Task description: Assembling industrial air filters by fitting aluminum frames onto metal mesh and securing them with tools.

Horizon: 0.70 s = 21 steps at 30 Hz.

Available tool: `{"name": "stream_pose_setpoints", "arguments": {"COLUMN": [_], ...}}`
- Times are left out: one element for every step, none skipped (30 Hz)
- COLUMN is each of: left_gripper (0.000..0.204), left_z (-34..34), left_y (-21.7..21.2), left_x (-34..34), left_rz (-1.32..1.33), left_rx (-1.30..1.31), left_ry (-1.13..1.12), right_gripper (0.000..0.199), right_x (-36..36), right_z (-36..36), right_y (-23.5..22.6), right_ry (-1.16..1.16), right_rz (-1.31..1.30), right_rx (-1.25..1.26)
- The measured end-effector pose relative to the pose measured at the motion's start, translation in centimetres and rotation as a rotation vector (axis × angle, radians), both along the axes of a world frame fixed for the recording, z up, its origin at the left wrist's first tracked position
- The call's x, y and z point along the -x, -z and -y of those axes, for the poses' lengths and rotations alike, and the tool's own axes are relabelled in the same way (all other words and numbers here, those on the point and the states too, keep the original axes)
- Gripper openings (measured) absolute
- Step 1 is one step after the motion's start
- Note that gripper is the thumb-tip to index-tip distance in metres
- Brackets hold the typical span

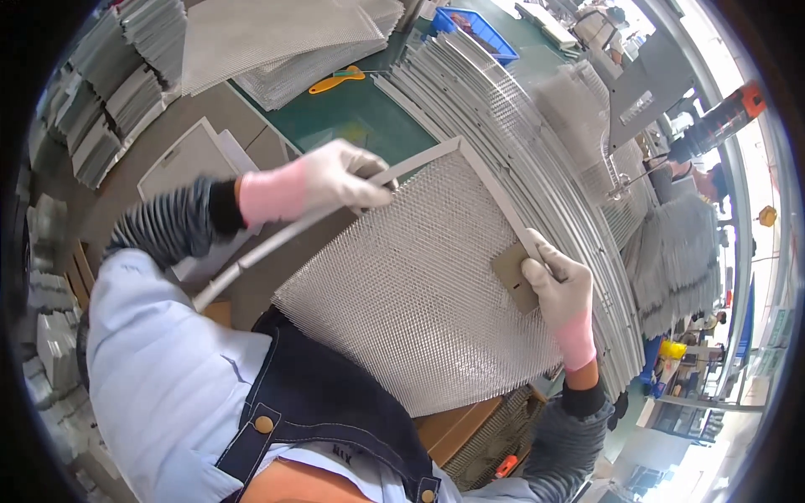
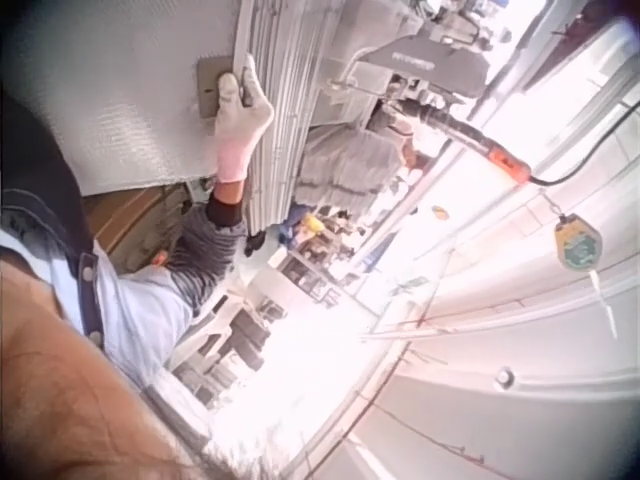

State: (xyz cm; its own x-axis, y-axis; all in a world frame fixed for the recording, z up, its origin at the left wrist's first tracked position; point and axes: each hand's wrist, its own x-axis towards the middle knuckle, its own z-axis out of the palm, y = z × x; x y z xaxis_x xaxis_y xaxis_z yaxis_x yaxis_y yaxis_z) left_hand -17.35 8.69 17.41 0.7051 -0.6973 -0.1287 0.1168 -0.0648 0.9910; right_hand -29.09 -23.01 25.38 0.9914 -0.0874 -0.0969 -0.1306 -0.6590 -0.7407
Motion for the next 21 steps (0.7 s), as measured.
{"name": "stream_pose_setpoints", "arguments": {"left_gripper": [0.036, 0.033, 0.029, 0.029, 0.032, 0.036, 0.036, 0.036, 0.035, 0.034, 0.034, 0.033, 0.032, 0.03, 0.03, 0.023, 0.017, 0.015, 0.015, 0.017, 0.02], "left_z": [-0.2, -0.5, -0.8, -1.2, -1.5, -1.8, -2.0, -2.1, -1.7, -1.5, -1.1, -0.8, -0.7, -0.5, -0.2, 0.4, 1.0, 1.5, 2.2, 3.0, 3.6], "left_y": [1.7, 2.3, 2.7, 3.8, 5.2, 5.4, 5.4, 5.3, 4.8, 3.2, 2.7, 2.2, 2.2, 2.9, 3.0, 2.9, 2.7, 2.6, 2.3, 2.1, 1.8], "left_x": [1.1, 2.2, 2.7, 2.4, 2.0, 1.6, 1.1, 0.3, -0.5, -0.6, -1.0, -1.5, -2.0, -2.7, -3.0, -3.3, -3.5, -3.8, -3.5, -3.1, -3.0], "left_rz": [-0.093, -0.06, -0.023, -0.023, 0.112, 0.252, 0.254, 0.262, 0.27, 0.15, 0.145, 0.18, 0.216, 0.245, 0.24, 0.221, 0.202, 0.212, 0.208, 0.182, 0.162], "left_rx": [0.12, 0.124, 0.128, 0.116, 0.134, 0.151, 0.143, 0.111, 0.083, 0.021, 0.022, -0.011, -0.043, -0.065, -0.061, 0.033, 0.126, 0.064, 0.06, -0.023, -0.106], "left_ry": [-0.055, -0.107, -0.165, -0.156, -0.159, -0.173, -0.173, -0.15, -0.122, -0.053, -0.056, -0.018, 0.022, 0.056, 0.064, 0.076, 0.089, 0.076, 0.085, 0.048, 0.02], "right_gripper": [0.045, 0.045, 0.044, 0.043, 0.043, 0.044, 0.045, 0.048, 0.048, 0.049, 0.05, 0.05, 0.05, 0.049, 0.049, 0.048, 0.047, 0.047, 0.047, 0.046, 0.046], "right_x": [-0.6, -1.2, -1.8, -2.4, -2.9, -3.7, -4.1, -4.3, -4.5, -4.6, -4.7, -4.6, -4.3, -4.1, -3.9, -3.6, -3.3, -3.1, -3.1, -3.1, -3.0], "right_z": [0.0, -0.1, -0.3, -0.6, -0.7, -0.7, -0.7, -0.6, -0.5, -0.6, -0.6, -0.5, -0.4, -0.2, -0.1, 0.1, 0.3, 0.5, 0.6, 0.8, 1.1], "right_y": [0.5, 1.1, 1.6, 2.0, 2.3, 2.5, 2.7, 3.0, 3.0, 3.0, 3.0, 3.1, 3.4, 3.5, 3.6, 3.6, 3.6, 3.6, 3.4, 3.5, 3.7], "right_ry": [0.011, -0.043, -0.103, -0.105, -0.096, -0.149, -0.2, -0.205, -0.2, -0.177, -0.152, -0.156, -0.159, -0.161, -0.152, -0.121, -0.089, -0.08, -0.081, -0.084, -0.066], "right_rz": [-0.003, -0.017, -0.027, -0.05, -0.051, -0.059, -0.069, -0.086, -0.084, -0.111, -0.138, -0.143, -0.097, -0.051, -0.057, -0.063, -0.068, -0.072, -0.09, -0.108, -0.104], "right_rx": [-0.011, -0.006, -0.003, -0.021, -0.031, -0.055, -0.075, -0.093, -0.093, -0.062, -0.029, -0.026, -0.074, -0.122, -0.12, -0.112, -0.106, -0.11, -0.097, -0.086, -0.095]}}
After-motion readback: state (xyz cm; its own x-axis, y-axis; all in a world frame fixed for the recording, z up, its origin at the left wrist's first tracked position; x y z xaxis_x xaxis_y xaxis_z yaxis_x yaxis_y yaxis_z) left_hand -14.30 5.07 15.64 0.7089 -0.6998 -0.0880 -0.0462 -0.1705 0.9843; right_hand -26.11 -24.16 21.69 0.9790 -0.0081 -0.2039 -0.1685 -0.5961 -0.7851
